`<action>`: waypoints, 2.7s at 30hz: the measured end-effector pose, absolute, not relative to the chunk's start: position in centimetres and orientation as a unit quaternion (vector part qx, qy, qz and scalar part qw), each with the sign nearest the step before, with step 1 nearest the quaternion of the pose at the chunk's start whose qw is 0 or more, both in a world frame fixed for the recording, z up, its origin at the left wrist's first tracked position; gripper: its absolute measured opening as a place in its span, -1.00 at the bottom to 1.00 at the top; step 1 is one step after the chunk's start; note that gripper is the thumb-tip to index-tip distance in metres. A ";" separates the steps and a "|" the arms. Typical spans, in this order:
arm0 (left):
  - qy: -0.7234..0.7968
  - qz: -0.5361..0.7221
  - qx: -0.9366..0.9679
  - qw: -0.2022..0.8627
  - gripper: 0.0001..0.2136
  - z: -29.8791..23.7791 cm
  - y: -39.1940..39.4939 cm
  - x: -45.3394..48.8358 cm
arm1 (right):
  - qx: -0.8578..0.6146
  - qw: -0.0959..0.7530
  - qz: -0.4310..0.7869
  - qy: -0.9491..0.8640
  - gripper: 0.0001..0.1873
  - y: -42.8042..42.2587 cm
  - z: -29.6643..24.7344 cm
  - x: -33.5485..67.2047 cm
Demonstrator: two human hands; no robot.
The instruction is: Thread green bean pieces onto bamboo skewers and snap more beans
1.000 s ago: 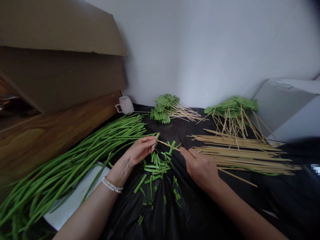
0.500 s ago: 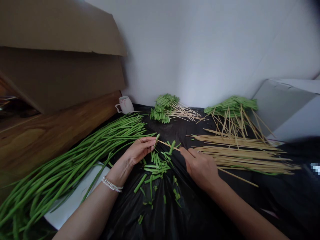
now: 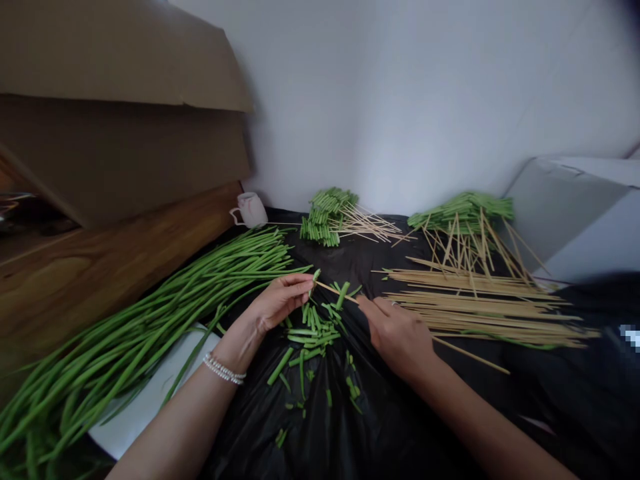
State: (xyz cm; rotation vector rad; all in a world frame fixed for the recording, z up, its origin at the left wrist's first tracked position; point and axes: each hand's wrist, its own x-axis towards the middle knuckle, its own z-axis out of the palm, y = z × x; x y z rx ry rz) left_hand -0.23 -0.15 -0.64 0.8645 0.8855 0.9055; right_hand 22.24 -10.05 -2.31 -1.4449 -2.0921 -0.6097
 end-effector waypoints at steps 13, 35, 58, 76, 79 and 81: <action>0.395 0.375 0.412 0.731 -0.78 -0.5 -0.2 -0.3 | -0.531 0.282 -0.201 -0.773 -0.69 -10.1 -2.5 22.0; 0.408 0.361 0.440 0.714 -0.82 -0.4 -0.4 -0.3 | -0.579 0.239 -0.134 -0.768 -0.72 -10.4 -2.3 21.3; 0.389 0.407 0.357 0.745 -0.87 -0.2 -1.3 1.1 | -0.582 0.266 -0.146 -0.754 -0.74 -10.3 -2.3 20.8; 0.420 0.321 0.603 0.597 -0.77 1.6 -0.7 -1.4 | -0.574 0.279 -0.197 -0.744 -0.71 -9.9 -2.5 22.3; 0.395 0.173 0.729 0.531 -0.82 2.8 -0.6 -3.2 | -0.571 0.285 -0.209 -0.741 -0.70 -9.9 -2.3 22.4; 0.382 0.093 0.776 0.494 -0.82 2.9 -0.6 -3.8 | -0.568 0.284 -0.214 -0.742 -0.70 -9.9 -2.2 22.4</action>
